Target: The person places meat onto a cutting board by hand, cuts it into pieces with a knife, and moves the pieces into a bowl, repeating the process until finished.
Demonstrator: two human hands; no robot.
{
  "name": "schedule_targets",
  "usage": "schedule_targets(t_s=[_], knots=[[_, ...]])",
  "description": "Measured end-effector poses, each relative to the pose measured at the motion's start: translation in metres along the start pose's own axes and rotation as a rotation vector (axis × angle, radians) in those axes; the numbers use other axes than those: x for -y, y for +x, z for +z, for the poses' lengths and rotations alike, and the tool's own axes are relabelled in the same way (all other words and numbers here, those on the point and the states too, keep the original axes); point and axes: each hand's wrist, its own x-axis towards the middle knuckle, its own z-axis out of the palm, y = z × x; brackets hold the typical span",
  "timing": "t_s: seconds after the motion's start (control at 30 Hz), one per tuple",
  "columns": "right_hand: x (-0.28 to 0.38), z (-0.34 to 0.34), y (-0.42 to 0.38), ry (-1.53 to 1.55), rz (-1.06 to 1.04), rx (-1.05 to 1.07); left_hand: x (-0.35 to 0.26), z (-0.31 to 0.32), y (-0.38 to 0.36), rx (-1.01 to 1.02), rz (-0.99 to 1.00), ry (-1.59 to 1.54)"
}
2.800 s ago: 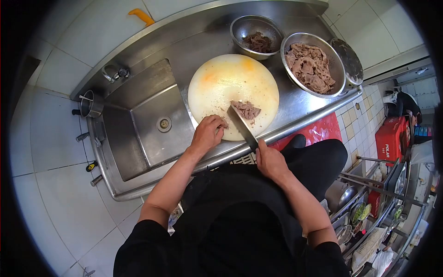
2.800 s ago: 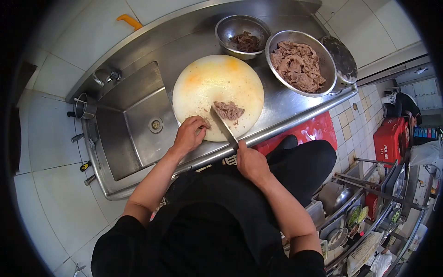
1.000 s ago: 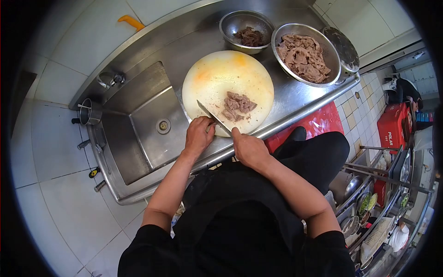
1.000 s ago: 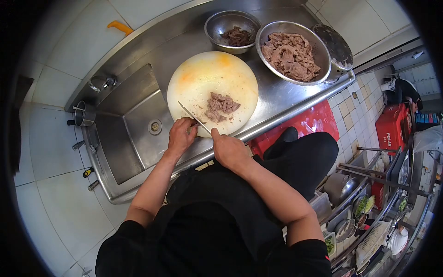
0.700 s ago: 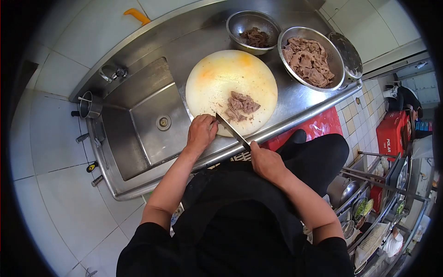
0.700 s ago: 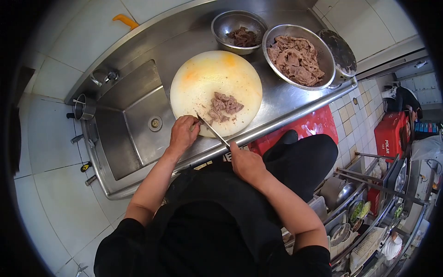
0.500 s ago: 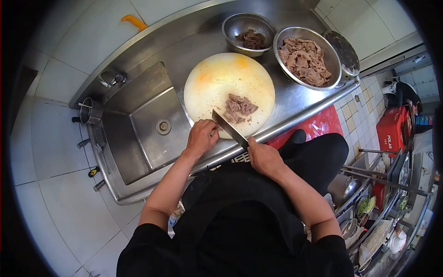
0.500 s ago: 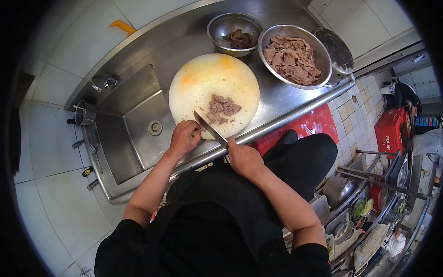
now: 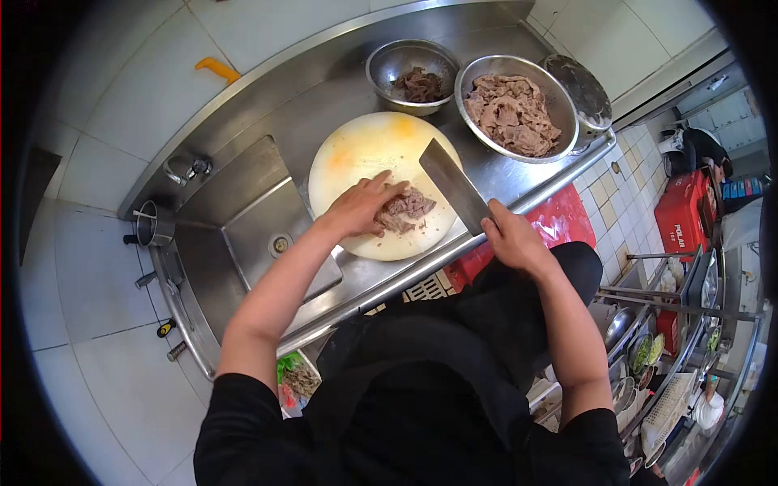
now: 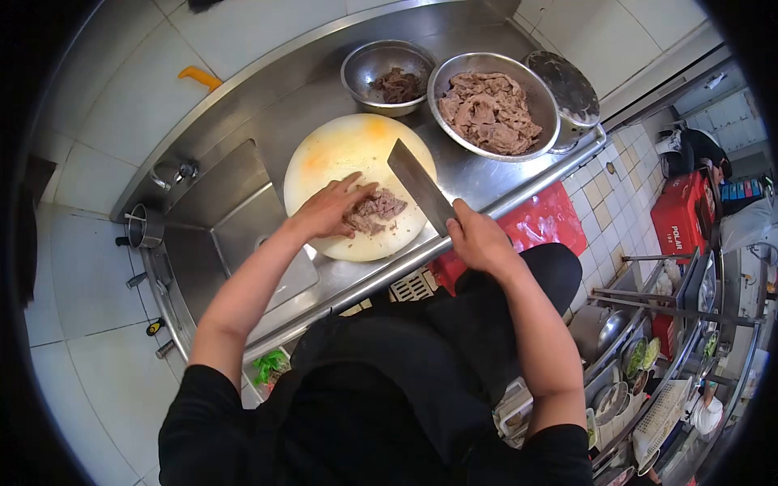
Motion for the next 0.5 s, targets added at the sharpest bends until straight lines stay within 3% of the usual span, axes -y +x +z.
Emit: schedule_targets(t_s=[0.03, 0.2, 0.27, 0.43, 0.5], knots=[[-0.006, -0.003, 0.006, -0.007, -0.009, 0.01, -0.007, -0.009, 0.012, 0.137, 0.07, 0.096], [-0.032, 0.002, 0.026, -0.071, -0.047, 0.01, -0.04, -0.019, 0.051, 0.366, 0.243, 0.47], [-0.039, 0.014, 0.027, -0.046, 0.054, 0.056, -0.039, -0.02, 0.06, 0.389, 0.246, 0.396], [-0.037, 0.016, 0.028, -0.046, 0.043, 0.101, -0.033, -0.014, 0.063, 0.377, 0.326, 0.258], [-0.038, 0.017, 0.031, -0.057, 0.026, 0.117, -0.023, -0.003, 0.064, 0.315, 0.224, 0.155]])
